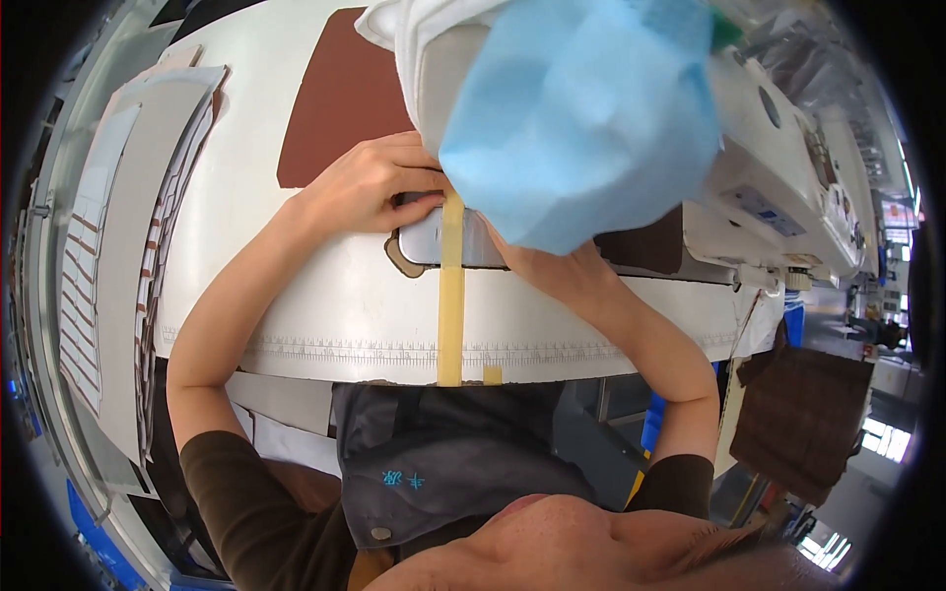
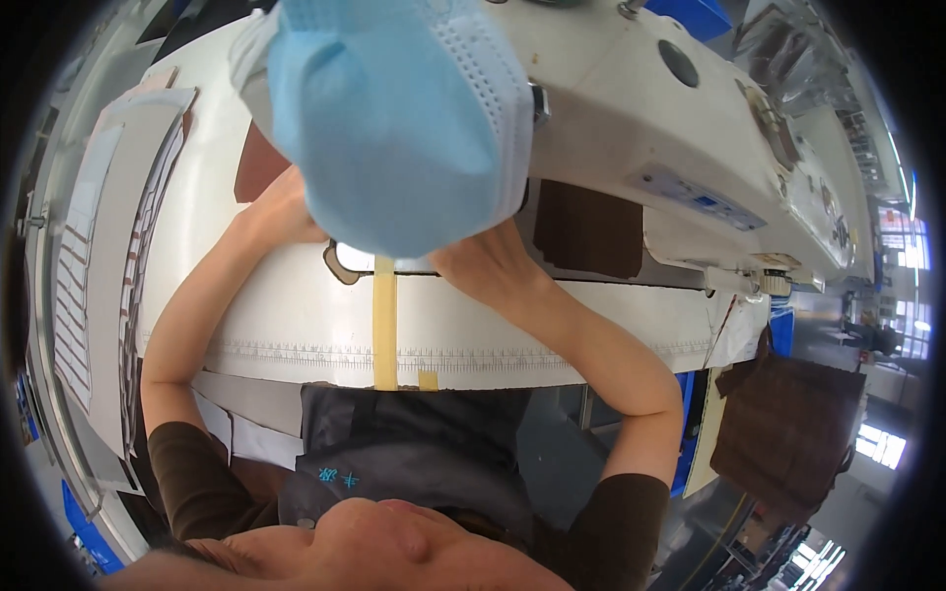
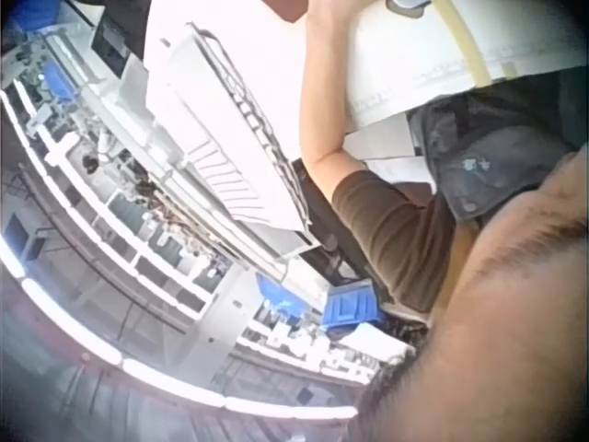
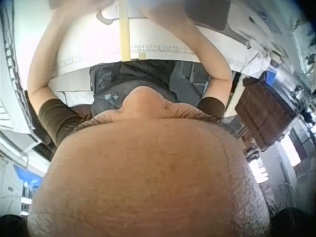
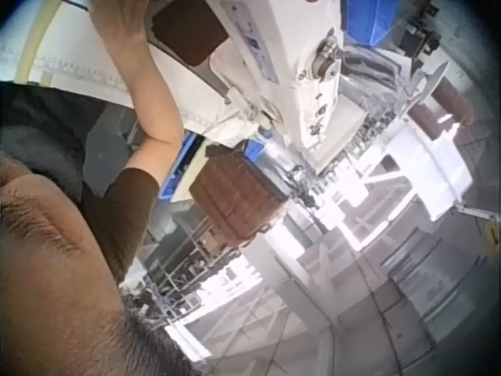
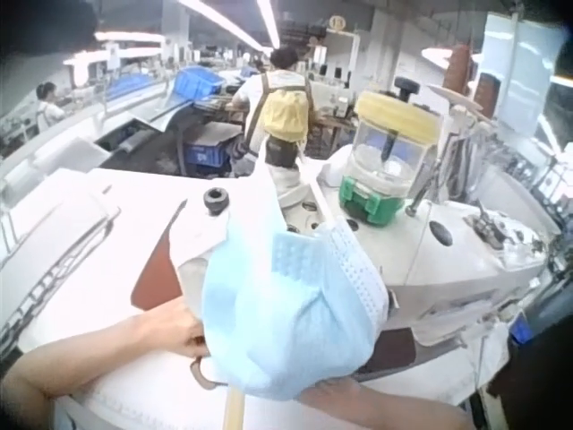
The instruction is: The person is aligning and checking leather panels and linings at a sewing station.
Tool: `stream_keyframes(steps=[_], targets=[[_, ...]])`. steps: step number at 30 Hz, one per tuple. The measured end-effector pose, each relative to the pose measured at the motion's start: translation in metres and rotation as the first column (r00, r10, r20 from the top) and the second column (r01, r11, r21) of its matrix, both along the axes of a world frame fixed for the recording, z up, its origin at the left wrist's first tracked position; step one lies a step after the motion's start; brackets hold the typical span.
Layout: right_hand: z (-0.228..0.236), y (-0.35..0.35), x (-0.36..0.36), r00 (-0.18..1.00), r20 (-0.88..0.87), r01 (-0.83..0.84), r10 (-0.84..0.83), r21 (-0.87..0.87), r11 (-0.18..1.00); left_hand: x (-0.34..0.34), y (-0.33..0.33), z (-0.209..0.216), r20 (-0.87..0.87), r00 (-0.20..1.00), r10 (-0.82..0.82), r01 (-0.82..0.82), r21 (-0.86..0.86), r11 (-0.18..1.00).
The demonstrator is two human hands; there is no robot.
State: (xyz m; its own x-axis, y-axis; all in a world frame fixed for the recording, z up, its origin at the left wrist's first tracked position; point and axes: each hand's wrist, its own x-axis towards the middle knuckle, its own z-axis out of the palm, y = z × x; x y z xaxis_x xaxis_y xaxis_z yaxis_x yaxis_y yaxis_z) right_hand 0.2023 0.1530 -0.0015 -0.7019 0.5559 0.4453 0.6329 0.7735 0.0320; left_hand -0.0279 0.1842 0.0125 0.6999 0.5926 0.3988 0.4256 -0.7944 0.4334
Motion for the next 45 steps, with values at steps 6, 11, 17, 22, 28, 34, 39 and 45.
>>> stream_keyframes(steps=[6, 11, 17, 22, 28, 34, 39, 45], targets=[[0.038, -0.016, 0.043, 0.921, -0.116, 0.352, -0.372, -0.157, 0.923, -0.004, -0.005, 0.008, 0.006, 1.0, 0.022, -0.021, -0.115, 0.993], [0.03, 0.002, 0.123, 0.799, 0.064, 0.552, -0.598, -0.474, 0.687, 0.002, -0.002, 0.007, -0.001, 1.0, -0.008, 0.008, -0.074, 0.997], [0.025, 0.014, 0.14, 0.865, 0.01, 0.434, -0.501, -0.516, 0.739, -0.031, 0.052, -0.038, 0.221, 0.954, 0.202, -0.151, -0.225, 0.963], [0.025, 0.019, 0.143, 0.902, 0.003, 0.337, -0.431, -0.63, 0.7, -0.076, 0.168, -0.072, 0.061, 0.933, 0.354, -0.345, -0.125, 0.93], [0.044, 0.001, 0.14, 0.875, 0.017, 0.449, -0.485, -0.407, 0.796, -0.006, 0.177, -0.067, -0.059, 0.718, 0.694, -0.686, 0.108, 0.719], [0.051, -0.052, 0.088, 0.987, -0.145, -0.155, 0.071, -0.721, 0.676, -0.144, 0.158, -0.033, -0.247, 0.37, 0.895, -0.912, 0.085, 0.401], [0.035, -0.06, 0.082, 0.984, -0.18, -0.118, -0.012, -0.693, 0.711, -0.167, 0.078, -0.004, -0.437, 0.331, 0.836, -0.926, 0.021, 0.377], [0.047, -0.108, -0.005, 0.842, -0.519, -0.32, -0.15, -0.703, 0.636, -0.141, -0.033, 0.026, -0.23, 0.603, 0.764, -0.791, -0.043, 0.611]])
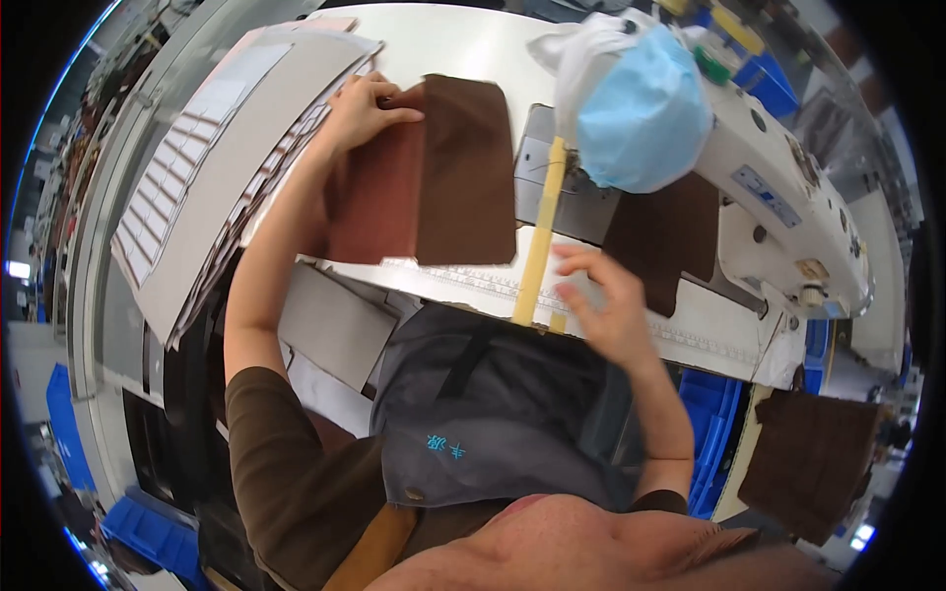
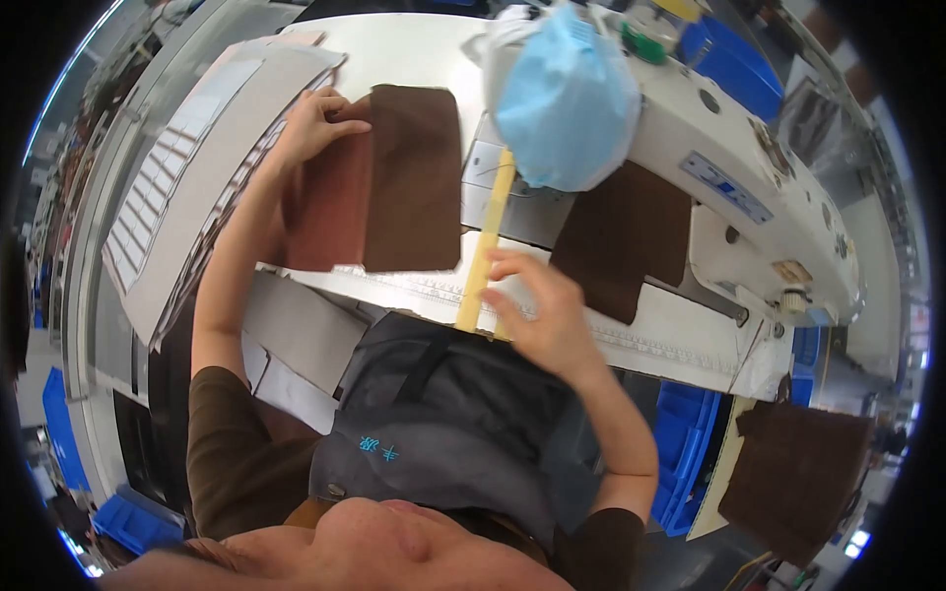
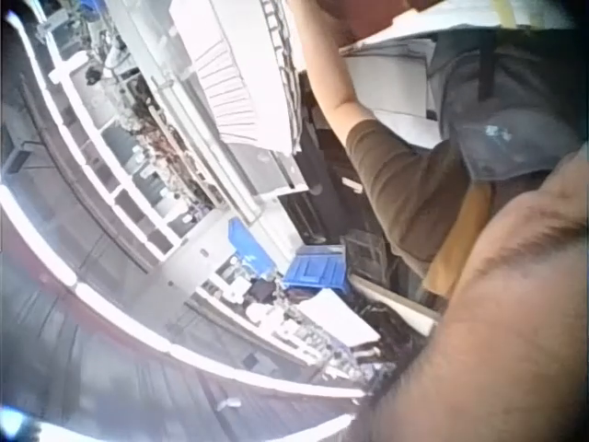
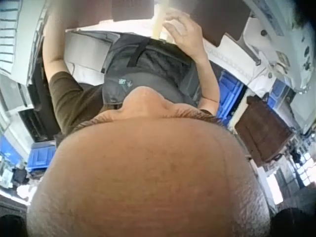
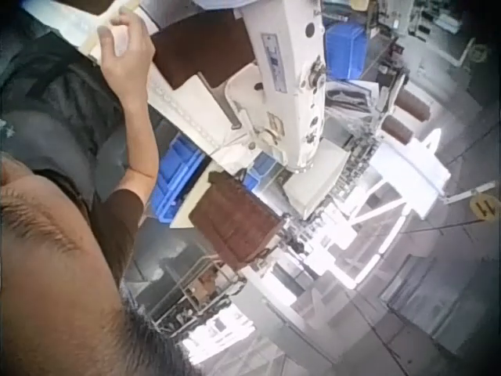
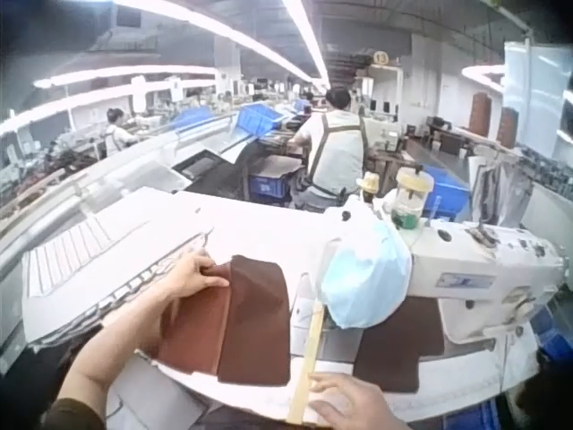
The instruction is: The person is aligning and checking leather panels and linings at a sewing station.
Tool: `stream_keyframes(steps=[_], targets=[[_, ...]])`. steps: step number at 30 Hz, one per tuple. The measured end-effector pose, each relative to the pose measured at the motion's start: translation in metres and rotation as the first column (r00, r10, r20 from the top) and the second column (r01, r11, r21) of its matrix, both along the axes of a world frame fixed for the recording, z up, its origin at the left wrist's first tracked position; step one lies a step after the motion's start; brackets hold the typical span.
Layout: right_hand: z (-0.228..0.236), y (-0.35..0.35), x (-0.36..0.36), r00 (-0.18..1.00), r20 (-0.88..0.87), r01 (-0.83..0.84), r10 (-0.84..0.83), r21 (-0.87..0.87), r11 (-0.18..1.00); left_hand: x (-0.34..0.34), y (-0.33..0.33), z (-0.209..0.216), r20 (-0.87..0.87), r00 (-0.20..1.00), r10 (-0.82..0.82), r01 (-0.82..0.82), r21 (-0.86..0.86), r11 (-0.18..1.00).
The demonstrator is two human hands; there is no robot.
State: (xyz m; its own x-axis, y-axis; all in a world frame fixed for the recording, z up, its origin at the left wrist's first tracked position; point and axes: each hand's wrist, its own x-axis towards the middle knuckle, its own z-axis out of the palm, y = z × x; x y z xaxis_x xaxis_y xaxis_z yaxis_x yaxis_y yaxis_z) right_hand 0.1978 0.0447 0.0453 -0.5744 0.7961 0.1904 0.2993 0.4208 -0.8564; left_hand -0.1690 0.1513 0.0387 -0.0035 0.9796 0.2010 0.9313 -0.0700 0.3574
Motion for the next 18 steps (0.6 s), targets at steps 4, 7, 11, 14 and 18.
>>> stream_keyframes(steps=[4, 7, 11, 14, 18], targets=[[-0.021, -0.032, -0.077, 1.0, -0.018, -0.009, 0.011, 0.124, 0.992, 0.047, -0.093, 0.037, 0.657, 0.716, -0.237, 0.188, 0.146, 0.971], [-0.017, -0.055, -0.117, 0.987, -0.127, -0.093, 0.094, 0.015, 0.996, 0.067, -0.159, 0.028, 0.709, 0.669, -0.224, -0.084, 0.371, 0.925], [-0.022, -0.074, -0.142, 0.993, 0.043, -0.115, 0.107, 0.38, 0.918, 0.094, -0.242, -0.001, 0.846, 0.533, -0.012, -0.287, 0.194, 0.938], [-0.024, -0.109, -0.164, 0.913, 0.25, -0.407, 0.322, 0.501, 0.764, 0.096, -0.277, -0.022, 0.986, 0.135, 0.097, -0.434, -0.029, 0.9], [-0.02, -0.115, -0.16, 0.732, 0.245, -0.68, 0.636, 0.322, 0.659, 0.045, -0.344, -0.079, 0.967, 0.051, 0.249, -0.705, -0.142, 0.695]])
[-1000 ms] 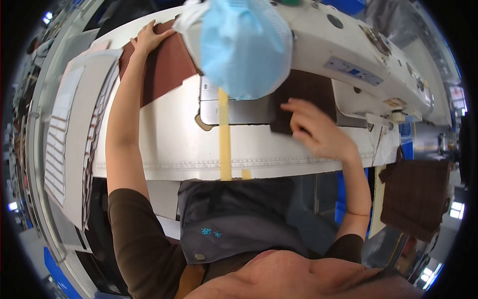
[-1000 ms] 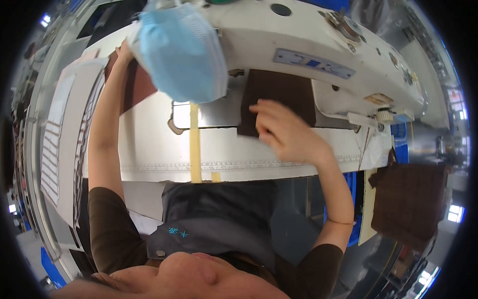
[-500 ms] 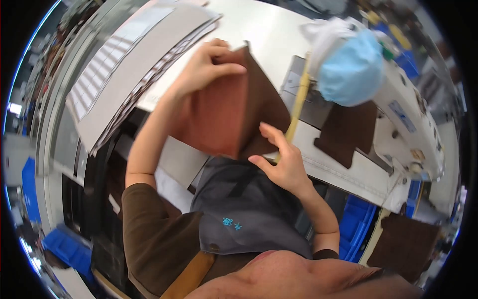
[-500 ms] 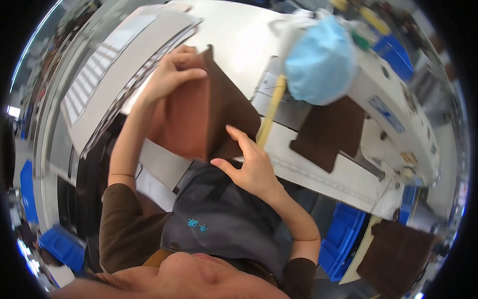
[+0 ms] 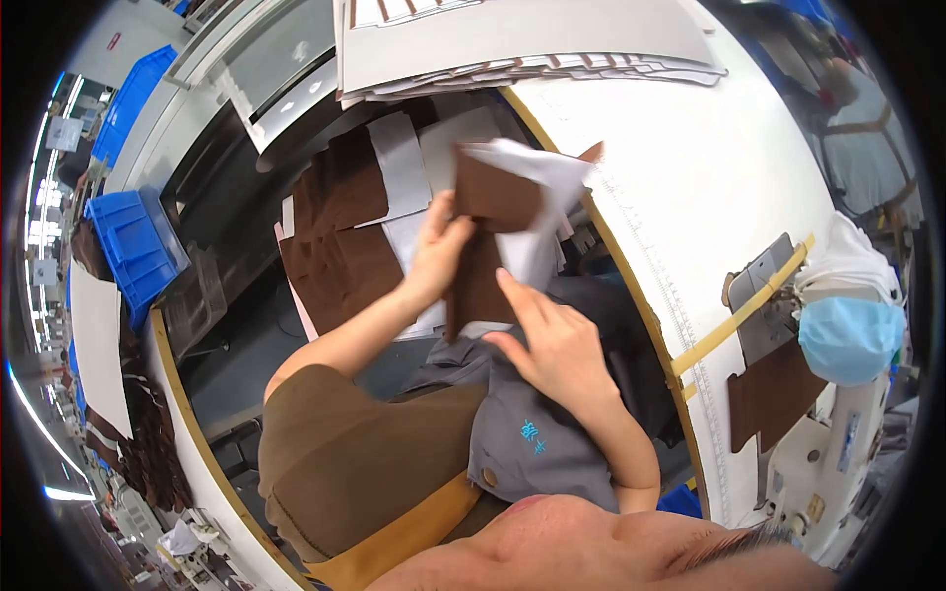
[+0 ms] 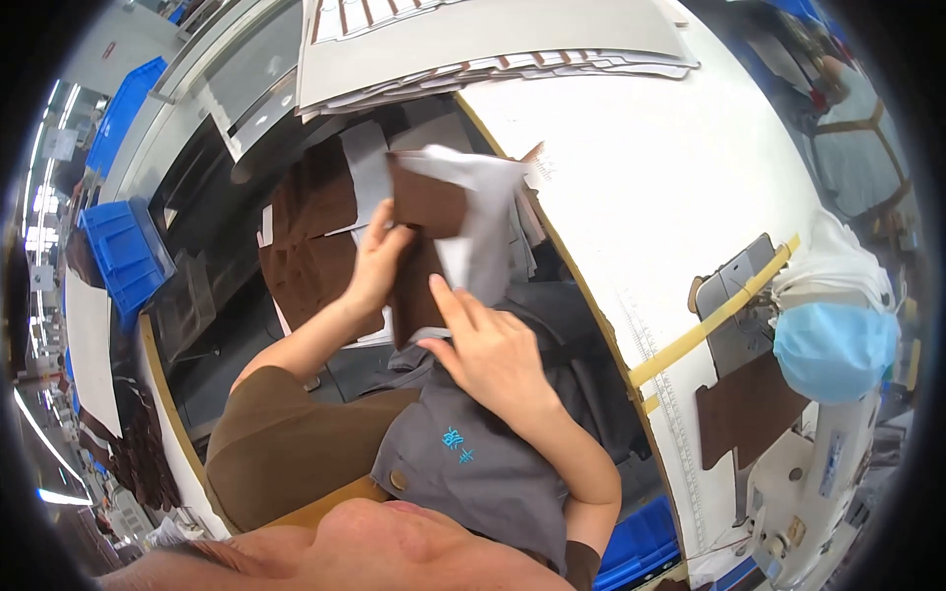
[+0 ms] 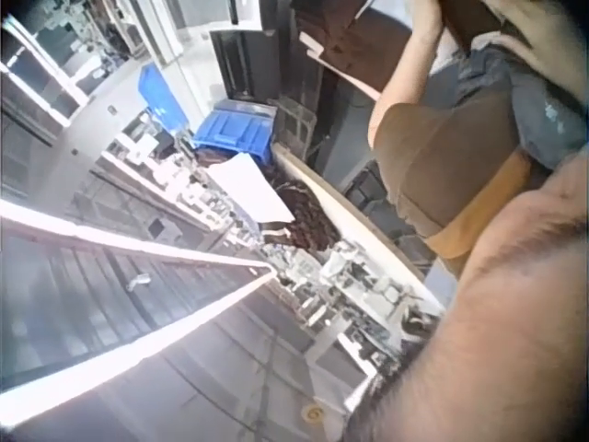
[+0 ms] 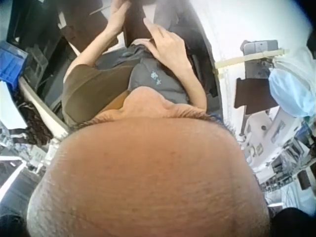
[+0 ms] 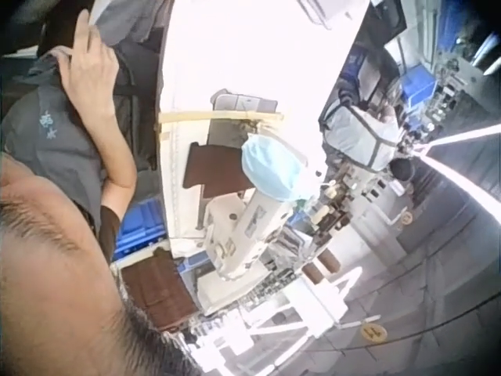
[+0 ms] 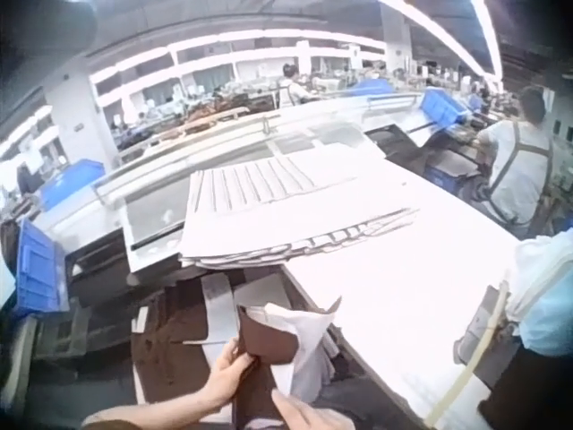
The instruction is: The person is aligning and checking leather panels and linings at a sewing station.
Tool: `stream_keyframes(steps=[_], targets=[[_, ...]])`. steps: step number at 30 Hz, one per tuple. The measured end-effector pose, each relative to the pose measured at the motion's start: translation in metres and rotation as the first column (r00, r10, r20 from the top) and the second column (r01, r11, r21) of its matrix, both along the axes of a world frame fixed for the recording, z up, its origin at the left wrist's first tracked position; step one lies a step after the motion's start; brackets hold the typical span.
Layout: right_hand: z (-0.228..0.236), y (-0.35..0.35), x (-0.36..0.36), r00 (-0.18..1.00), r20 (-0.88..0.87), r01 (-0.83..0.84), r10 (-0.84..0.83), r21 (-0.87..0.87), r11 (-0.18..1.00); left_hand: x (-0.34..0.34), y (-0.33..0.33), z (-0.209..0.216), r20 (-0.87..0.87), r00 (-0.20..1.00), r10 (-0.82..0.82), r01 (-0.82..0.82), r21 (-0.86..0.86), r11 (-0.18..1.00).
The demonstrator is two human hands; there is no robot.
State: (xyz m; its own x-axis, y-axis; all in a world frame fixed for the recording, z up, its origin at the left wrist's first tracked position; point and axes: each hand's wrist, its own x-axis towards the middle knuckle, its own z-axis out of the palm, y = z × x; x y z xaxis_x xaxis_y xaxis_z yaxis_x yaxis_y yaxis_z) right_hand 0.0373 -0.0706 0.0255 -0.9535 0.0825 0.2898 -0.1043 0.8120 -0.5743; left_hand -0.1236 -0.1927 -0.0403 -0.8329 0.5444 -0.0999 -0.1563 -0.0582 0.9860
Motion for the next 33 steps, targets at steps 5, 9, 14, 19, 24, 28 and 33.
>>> stream_keyframes(steps=[5, 9, 14, 19, 24, 28, 33], targets=[[-0.005, 0.037, 0.033, 0.979, -0.02, 0.201, -0.201, -0.013, 0.98, -0.065, -0.136, -0.128, 0.174, 0.926, 0.334, -0.296, -0.211, 0.932], [0.004, 0.061, 0.064, 0.912, 0.022, 0.411, -0.41, -0.002, 0.912, -0.065, -0.175, -0.189, -0.341, 0.878, 0.335, -0.468, -0.756, 0.457], [0.015, 0.08, 0.097, 0.801, 0.028, 0.599, -0.598, -0.014, 0.801, -0.06, -0.162, -0.171, -0.421, 0.844, 0.332, -0.535, -0.708, 0.462], [0.006, 0.097, 0.111, 0.738, -0.04, 0.675, -0.674, 0.061, 0.736, -0.038, -0.146, -0.144, -0.866, 0.491, 0.092, -0.862, -0.468, 0.194], [0.011, 0.103, 0.128, 0.695, -0.075, 0.719, -0.715, 0.088, 0.69, -0.007, -0.116, -0.137, -0.499, 0.777, -0.384, -0.486, -0.863, 0.138], [0.009, 0.108, 0.144, 0.657, -0.127, 0.754, -0.743, 0.115, 0.647, -0.013, -0.126, -0.165, -0.501, 0.815, -0.292, -0.459, -0.865, 0.201], [0.008, 0.117, 0.164, 0.589, -0.13, 0.808, -0.798, 0.108, 0.579, -0.023, -0.132, -0.193, -0.346, 0.935, -0.077, -0.31, -0.903, 0.297]])
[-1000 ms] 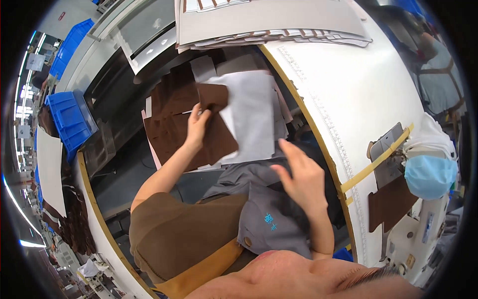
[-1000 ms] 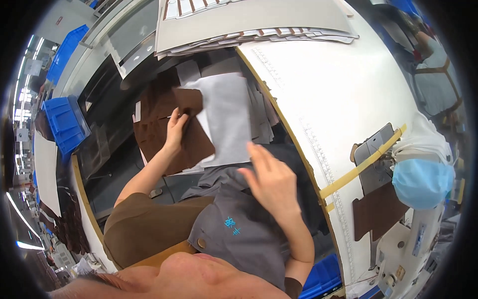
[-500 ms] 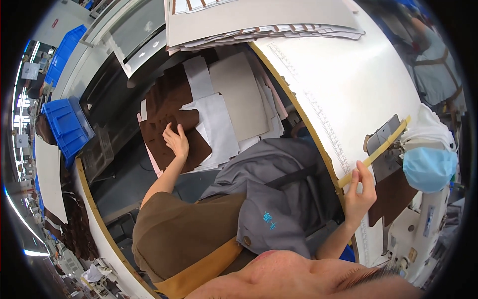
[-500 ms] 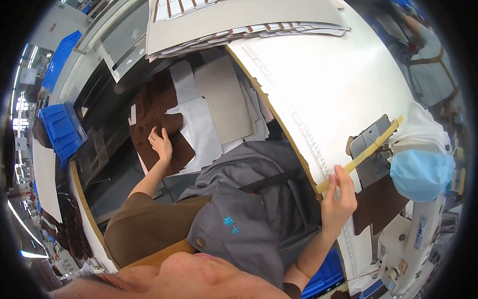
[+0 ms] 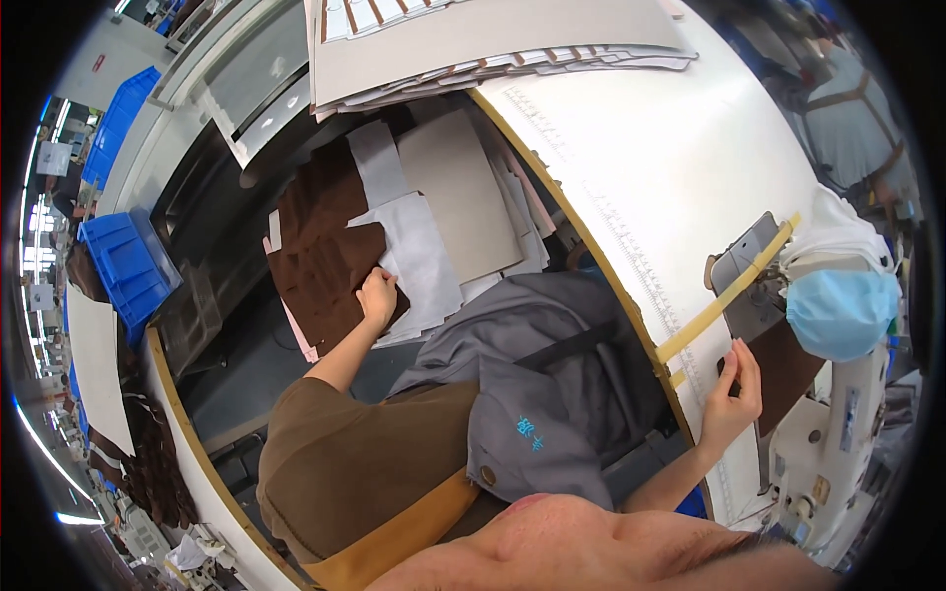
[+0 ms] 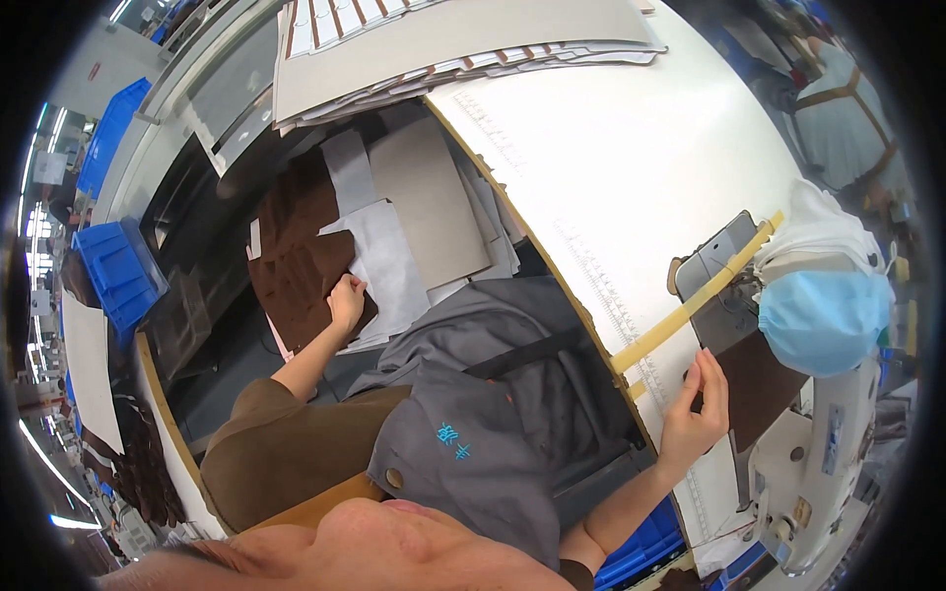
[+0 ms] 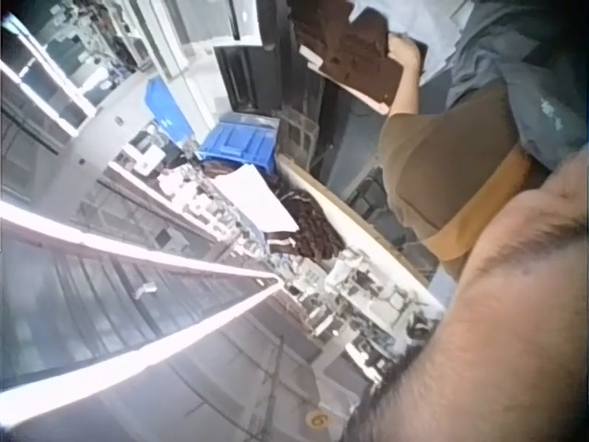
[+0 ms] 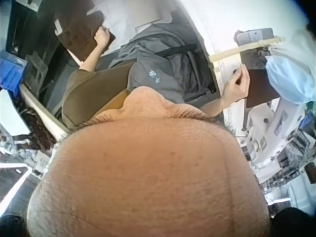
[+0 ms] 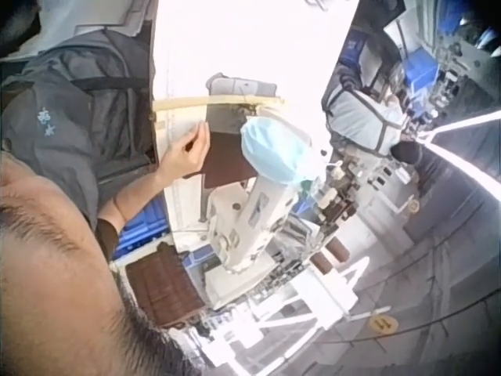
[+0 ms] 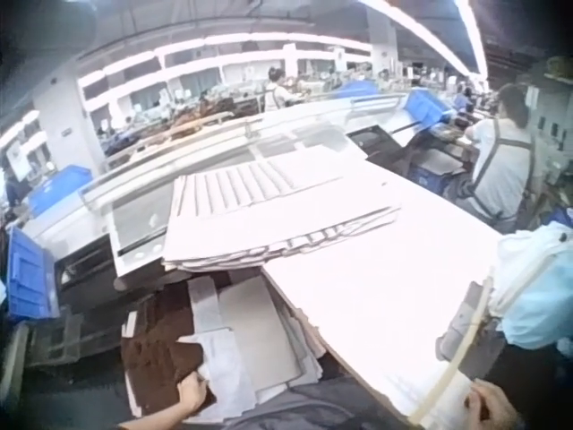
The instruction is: The person is aligning and checking leather panels and linings at a sewing station.
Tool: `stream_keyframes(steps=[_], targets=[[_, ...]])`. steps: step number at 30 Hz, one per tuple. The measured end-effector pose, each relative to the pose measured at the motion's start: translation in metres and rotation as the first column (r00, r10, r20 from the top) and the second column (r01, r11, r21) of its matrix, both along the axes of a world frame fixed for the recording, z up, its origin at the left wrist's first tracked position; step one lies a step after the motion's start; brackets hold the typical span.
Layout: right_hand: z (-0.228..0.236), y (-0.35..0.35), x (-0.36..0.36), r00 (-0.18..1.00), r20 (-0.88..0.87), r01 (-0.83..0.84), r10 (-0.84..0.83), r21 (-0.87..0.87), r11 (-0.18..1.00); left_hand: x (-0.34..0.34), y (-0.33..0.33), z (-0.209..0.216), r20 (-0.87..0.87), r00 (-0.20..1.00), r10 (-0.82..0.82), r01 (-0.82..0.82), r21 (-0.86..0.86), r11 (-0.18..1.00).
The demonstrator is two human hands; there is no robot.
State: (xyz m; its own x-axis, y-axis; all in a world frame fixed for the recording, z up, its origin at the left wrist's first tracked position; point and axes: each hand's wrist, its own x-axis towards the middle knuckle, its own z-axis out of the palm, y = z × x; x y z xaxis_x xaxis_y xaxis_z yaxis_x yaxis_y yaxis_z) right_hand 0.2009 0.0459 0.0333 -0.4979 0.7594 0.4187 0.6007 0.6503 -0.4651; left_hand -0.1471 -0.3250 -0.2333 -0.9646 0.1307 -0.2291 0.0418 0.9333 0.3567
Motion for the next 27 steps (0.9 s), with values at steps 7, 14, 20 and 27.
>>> stream_keyframes(steps=[7, 14, 20, 27], targets=[[-0.018, 0.014, 0.029, 0.949, 0.241, 0.183, -0.205, 0.11, 0.977, 0.03, 0.042, 0.018, -0.107, 0.978, 0.18, -0.181, 0.001, 0.983], [-0.02, -0.005, 0.018, 0.933, 0.336, 0.14, -0.129, -0.008, 0.99, 0.007, 0.011, 0.031, -0.01, 0.99, -0.138, 0.136, 0.249, 0.959], [-0.008, 0.011, 0.028, 0.97, 0.244, 0.069, -0.008, -0.241, 0.968, -0.014, 0.128, 0.177, -0.425, 0.397, -0.813, 0.918, 0.194, 0.346], [-0.005, -0.013, 0.01, 0.894, 0.437, -0.105, 0.094, 0.0, 0.994, -0.317, 0.407, 0.263, -0.23, 0.92, -0.317, 0.384, 0.694, 0.609]])
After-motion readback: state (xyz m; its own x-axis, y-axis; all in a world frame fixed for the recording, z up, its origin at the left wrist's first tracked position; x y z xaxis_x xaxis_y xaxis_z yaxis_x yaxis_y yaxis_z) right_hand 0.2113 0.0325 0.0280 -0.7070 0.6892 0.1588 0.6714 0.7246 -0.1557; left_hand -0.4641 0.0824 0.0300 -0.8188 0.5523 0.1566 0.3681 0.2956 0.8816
